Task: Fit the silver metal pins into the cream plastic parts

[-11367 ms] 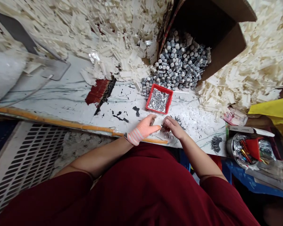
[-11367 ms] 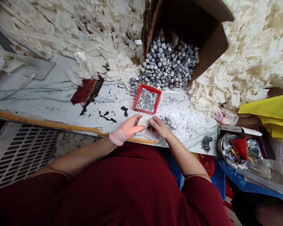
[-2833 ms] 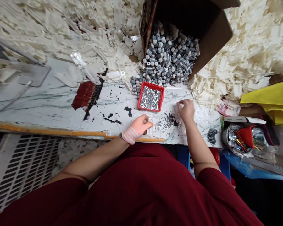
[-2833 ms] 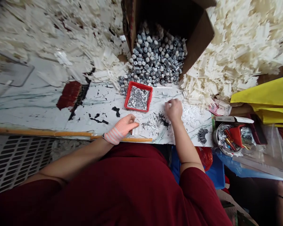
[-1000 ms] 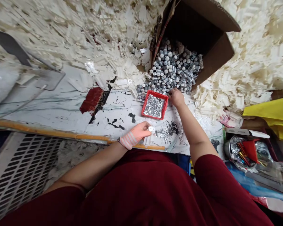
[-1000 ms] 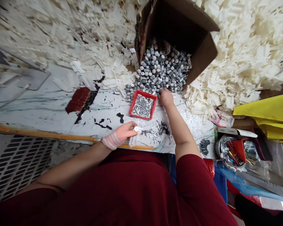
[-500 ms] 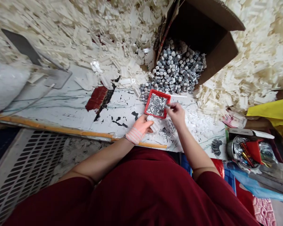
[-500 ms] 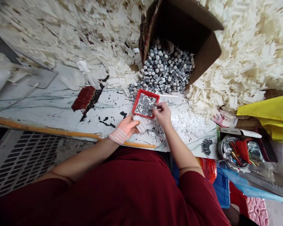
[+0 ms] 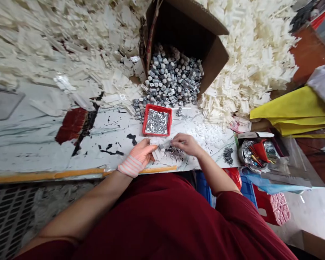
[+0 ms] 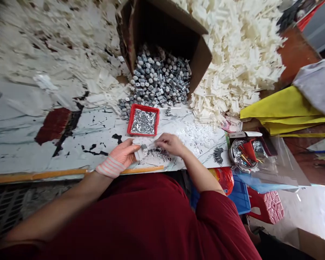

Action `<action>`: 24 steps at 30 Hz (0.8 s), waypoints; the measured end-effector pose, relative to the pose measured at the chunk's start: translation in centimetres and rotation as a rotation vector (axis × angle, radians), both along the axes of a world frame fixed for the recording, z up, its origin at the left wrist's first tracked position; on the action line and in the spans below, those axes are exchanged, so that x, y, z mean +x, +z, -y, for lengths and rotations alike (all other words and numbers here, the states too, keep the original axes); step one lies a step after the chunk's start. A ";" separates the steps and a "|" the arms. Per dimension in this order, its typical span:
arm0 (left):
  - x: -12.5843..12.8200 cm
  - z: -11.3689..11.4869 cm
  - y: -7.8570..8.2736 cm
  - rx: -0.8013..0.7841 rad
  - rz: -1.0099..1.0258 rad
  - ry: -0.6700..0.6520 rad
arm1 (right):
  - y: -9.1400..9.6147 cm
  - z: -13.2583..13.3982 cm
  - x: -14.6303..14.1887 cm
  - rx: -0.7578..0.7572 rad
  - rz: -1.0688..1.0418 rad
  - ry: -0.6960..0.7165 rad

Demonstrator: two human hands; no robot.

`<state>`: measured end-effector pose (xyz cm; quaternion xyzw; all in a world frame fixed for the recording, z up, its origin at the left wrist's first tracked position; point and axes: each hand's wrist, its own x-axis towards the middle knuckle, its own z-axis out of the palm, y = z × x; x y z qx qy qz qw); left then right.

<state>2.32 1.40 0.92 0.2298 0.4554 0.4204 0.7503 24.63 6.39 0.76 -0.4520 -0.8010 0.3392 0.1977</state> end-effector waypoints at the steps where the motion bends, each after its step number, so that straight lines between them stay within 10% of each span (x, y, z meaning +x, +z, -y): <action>1: -0.1 0.0 -0.1 -0.002 -0.008 -0.021 | 0.5 -1.2 2.5 0.070 0.132 -0.131; 4: -0.4 -0.1 -0.1 -0.016 -0.045 -0.028 | 2.1 -4.5 10.1 0.229 0.610 -0.577; 9: -0.4 0.0 0.3 -0.046 -0.058 -0.018 | 2.4 -6.4 15.9 0.282 0.928 -0.759; 18: 0.6 0.0 0.7 -0.064 -0.047 -0.049 | -1.1 -6.8 13.5 0.274 0.633 -1.225; 24: 0.4 0.1 0.5 -0.081 -0.016 -0.052 | -1.6 -8.1 15.1 0.063 0.004 -1.360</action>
